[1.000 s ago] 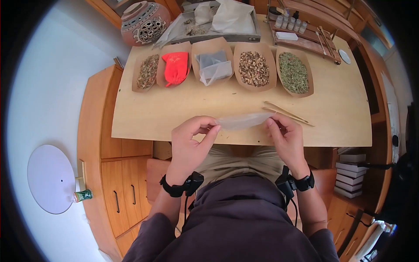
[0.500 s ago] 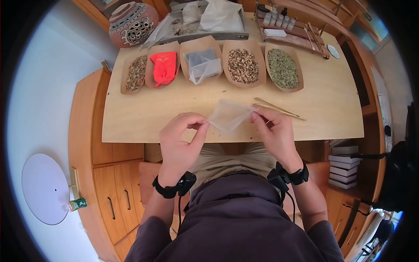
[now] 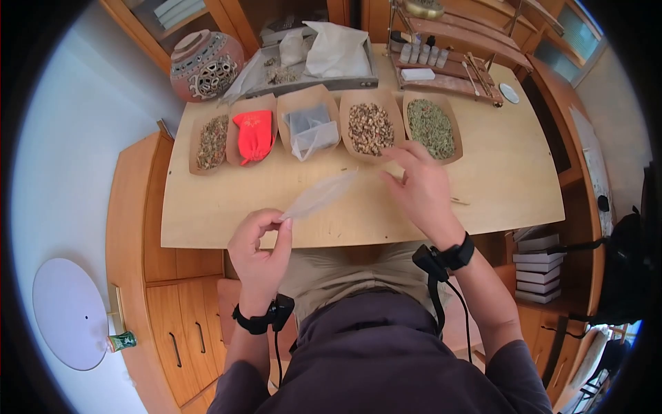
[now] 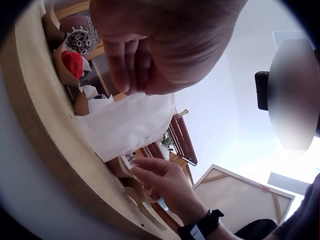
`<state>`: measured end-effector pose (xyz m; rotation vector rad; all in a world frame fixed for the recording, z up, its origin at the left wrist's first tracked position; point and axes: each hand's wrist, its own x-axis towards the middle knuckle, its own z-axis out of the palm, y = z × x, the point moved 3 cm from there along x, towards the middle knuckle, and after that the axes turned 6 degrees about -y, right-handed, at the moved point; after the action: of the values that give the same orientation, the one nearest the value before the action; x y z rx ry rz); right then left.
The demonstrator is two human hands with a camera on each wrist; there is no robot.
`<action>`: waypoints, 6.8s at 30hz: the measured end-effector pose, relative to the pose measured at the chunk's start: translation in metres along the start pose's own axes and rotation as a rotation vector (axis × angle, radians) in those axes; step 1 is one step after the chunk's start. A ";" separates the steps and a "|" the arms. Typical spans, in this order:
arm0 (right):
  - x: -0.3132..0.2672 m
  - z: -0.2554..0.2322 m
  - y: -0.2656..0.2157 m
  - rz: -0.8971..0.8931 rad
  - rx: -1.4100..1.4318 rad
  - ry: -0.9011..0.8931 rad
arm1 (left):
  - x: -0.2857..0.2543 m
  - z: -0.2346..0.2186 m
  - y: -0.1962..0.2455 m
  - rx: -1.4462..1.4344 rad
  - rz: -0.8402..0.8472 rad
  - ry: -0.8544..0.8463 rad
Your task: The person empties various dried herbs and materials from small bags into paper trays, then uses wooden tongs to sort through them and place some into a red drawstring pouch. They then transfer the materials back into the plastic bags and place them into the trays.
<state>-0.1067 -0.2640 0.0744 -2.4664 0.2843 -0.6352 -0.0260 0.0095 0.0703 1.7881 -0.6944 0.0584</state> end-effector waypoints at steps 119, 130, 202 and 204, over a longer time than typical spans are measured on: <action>-0.090 -0.056 -0.005 0.053 0.847 -0.009 | 0.019 0.021 0.044 0.367 0.453 -0.308; -0.082 -0.048 -0.014 -0.067 0.715 0.110 | 0.019 0.026 0.046 0.341 0.532 -0.315; -0.032 -0.108 -0.024 -0.321 0.199 -0.071 | 0.008 0.050 0.049 0.361 0.475 -0.405; -0.029 -0.109 -0.026 -0.342 0.193 -0.086 | 0.008 0.049 0.049 0.362 0.472 -0.412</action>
<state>-0.1846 -0.2852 0.1574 -2.3638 -0.2283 -0.6590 -0.0579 -0.0459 0.0983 1.9607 -1.4724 0.1426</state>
